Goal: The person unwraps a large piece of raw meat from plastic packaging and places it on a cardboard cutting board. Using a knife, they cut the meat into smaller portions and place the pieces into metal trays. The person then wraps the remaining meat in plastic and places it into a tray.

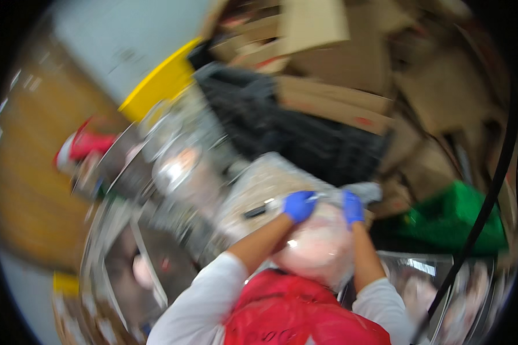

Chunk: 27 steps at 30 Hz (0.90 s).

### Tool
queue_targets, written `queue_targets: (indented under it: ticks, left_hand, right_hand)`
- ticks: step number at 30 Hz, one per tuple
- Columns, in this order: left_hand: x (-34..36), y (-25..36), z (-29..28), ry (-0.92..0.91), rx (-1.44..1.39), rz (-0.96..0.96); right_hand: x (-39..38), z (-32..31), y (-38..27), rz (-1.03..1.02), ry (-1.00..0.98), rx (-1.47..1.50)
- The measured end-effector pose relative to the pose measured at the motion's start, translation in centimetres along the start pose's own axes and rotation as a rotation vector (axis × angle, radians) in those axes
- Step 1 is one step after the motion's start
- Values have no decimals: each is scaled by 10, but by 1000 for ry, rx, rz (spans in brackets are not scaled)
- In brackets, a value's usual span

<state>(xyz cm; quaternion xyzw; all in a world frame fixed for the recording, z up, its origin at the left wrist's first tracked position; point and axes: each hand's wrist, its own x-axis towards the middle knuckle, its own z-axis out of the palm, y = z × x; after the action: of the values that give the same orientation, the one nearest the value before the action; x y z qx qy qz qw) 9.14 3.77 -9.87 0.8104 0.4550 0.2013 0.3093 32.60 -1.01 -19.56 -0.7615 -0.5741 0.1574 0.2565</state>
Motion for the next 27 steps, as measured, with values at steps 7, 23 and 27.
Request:
queue_targets:
  ticks: [7,23,27]
  left_hand:
    - [-10,-38,-3,-216,-112,122]
    - [47,-66,-5,-144,-211,492]
    - [39,-16,-51,-231,-135,377]
  right_hand:
    - [-118,-71,-83,176,202,264]
    - [-336,-134,-181,718,1009,357]
    - [-356,-133,-196,779,1078,280]
